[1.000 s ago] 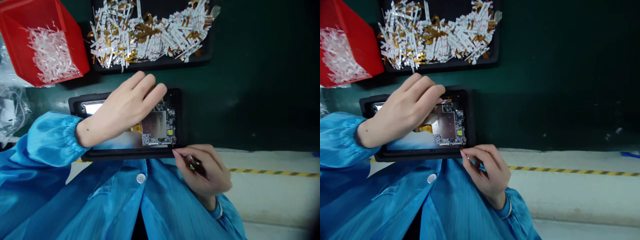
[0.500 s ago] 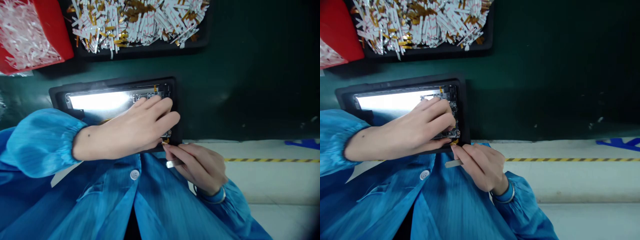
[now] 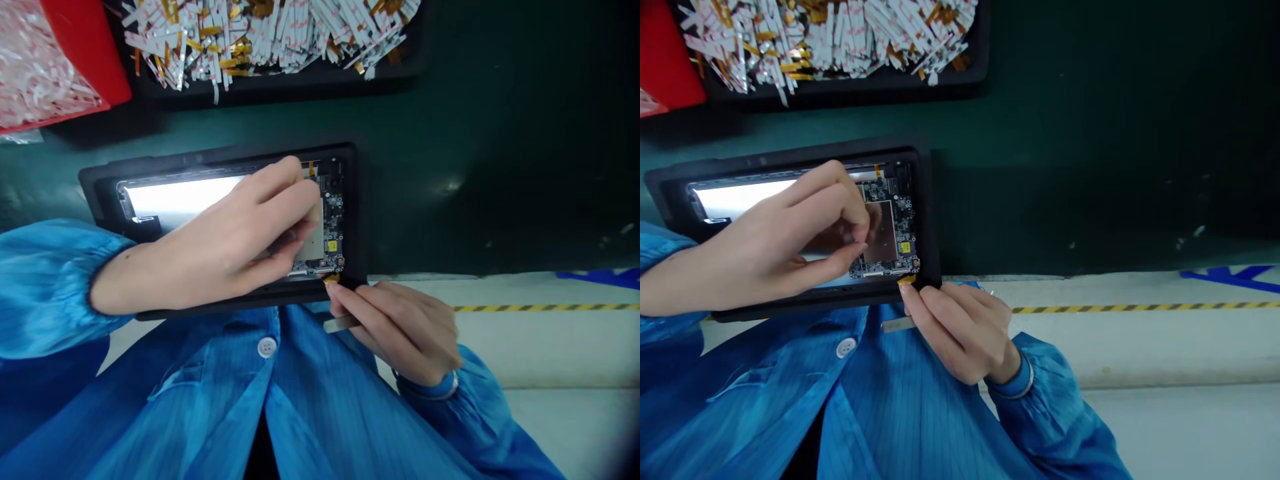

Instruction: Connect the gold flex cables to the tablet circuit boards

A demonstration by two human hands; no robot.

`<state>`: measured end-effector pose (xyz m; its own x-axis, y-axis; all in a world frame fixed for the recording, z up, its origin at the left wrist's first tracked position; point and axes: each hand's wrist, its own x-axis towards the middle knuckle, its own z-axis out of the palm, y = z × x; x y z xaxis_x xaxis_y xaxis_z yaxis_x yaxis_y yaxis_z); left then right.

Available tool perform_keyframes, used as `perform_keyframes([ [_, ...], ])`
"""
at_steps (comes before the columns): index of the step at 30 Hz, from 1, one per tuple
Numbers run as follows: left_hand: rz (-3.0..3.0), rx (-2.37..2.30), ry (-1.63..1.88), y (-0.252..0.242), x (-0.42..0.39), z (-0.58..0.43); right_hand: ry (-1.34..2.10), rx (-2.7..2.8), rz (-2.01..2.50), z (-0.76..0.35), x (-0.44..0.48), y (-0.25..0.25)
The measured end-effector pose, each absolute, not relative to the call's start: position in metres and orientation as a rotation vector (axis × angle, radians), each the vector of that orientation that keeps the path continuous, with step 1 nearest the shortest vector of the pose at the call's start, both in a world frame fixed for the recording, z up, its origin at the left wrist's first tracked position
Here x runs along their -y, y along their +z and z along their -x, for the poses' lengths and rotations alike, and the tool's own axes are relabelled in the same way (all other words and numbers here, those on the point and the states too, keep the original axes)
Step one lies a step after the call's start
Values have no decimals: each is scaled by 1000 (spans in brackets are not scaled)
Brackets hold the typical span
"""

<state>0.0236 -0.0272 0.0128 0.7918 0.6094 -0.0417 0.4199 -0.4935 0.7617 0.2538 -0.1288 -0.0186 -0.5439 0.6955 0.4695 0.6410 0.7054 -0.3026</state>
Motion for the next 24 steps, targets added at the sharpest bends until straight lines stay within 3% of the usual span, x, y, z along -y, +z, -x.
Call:
perform_keyframes([
  [24,-2390,-432,223,-3,27,-17,215,2470,1175,-241,123,-2],
])
